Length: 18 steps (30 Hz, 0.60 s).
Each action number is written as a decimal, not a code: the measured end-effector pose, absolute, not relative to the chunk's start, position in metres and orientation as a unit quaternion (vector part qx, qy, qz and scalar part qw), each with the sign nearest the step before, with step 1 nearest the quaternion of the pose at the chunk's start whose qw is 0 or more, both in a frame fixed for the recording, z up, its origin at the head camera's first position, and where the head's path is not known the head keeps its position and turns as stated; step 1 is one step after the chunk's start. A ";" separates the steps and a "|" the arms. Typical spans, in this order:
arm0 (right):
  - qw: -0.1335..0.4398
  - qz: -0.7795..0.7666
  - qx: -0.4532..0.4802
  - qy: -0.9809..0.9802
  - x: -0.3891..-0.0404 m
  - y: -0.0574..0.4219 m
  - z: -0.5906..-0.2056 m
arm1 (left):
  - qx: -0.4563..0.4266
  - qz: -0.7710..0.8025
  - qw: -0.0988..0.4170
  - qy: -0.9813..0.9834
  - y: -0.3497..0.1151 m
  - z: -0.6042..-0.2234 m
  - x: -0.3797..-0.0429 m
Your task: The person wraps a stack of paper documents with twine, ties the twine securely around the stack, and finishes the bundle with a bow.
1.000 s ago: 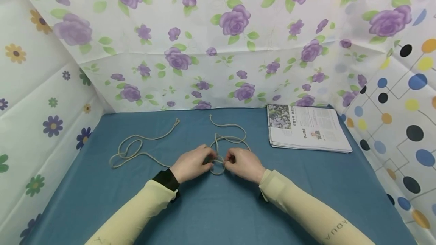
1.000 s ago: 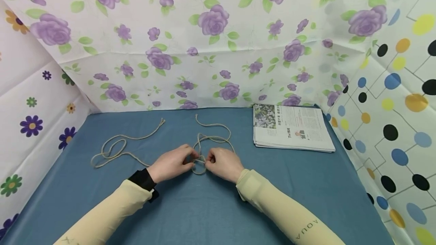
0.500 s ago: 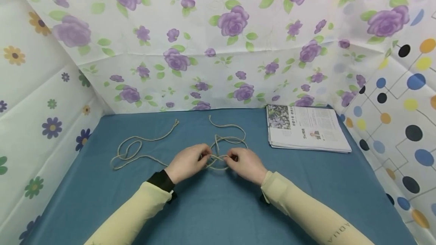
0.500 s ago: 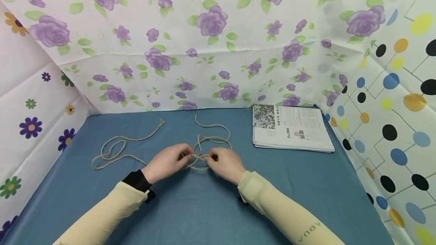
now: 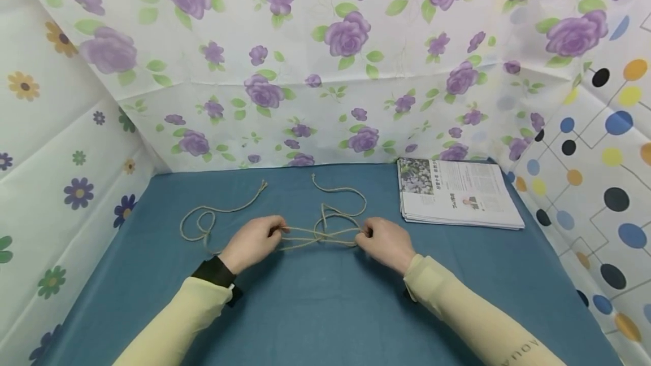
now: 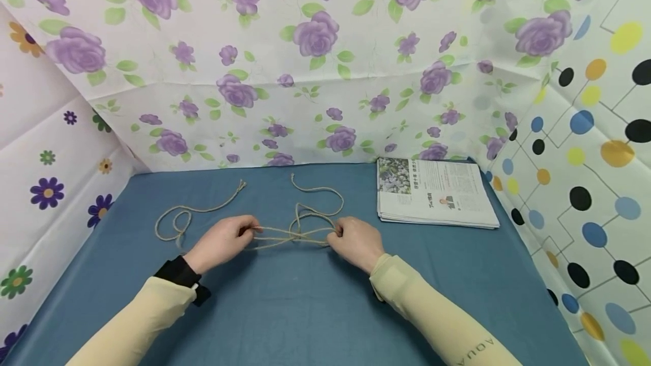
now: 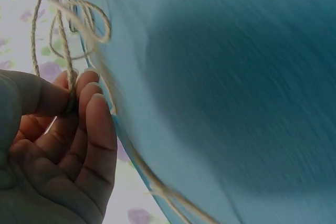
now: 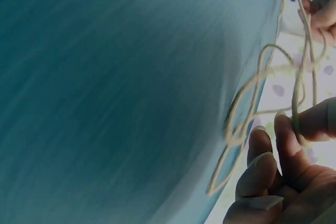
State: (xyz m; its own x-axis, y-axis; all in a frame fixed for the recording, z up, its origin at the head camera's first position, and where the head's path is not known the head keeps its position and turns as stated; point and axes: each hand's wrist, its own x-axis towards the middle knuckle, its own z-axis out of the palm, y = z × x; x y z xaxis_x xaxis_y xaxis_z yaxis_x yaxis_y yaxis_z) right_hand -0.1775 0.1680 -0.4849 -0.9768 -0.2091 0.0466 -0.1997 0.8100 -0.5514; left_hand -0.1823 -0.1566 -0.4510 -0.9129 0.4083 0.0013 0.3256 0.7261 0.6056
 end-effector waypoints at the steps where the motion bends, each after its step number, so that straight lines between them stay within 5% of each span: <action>1: 0.007 -0.281 -0.104 0.954 -0.178 0.172 -0.485 | 0.193 0.309 0.064 0.929 -0.159 -0.452 -0.182; 18: -0.009 -0.212 -0.035 0.977 -0.178 0.255 -0.476 | 0.135 0.286 0.042 0.948 -0.207 -0.457 -0.184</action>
State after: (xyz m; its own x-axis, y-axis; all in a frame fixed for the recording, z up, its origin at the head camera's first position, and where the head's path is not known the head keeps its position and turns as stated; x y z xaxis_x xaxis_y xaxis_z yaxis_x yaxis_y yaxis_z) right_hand -0.1784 0.2553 -0.4760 -0.9973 -0.0652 0.0329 -0.0729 0.9079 -0.4128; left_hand -0.1835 -0.2067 -0.4573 -0.9598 0.2806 -0.0013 0.2330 0.7995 0.5536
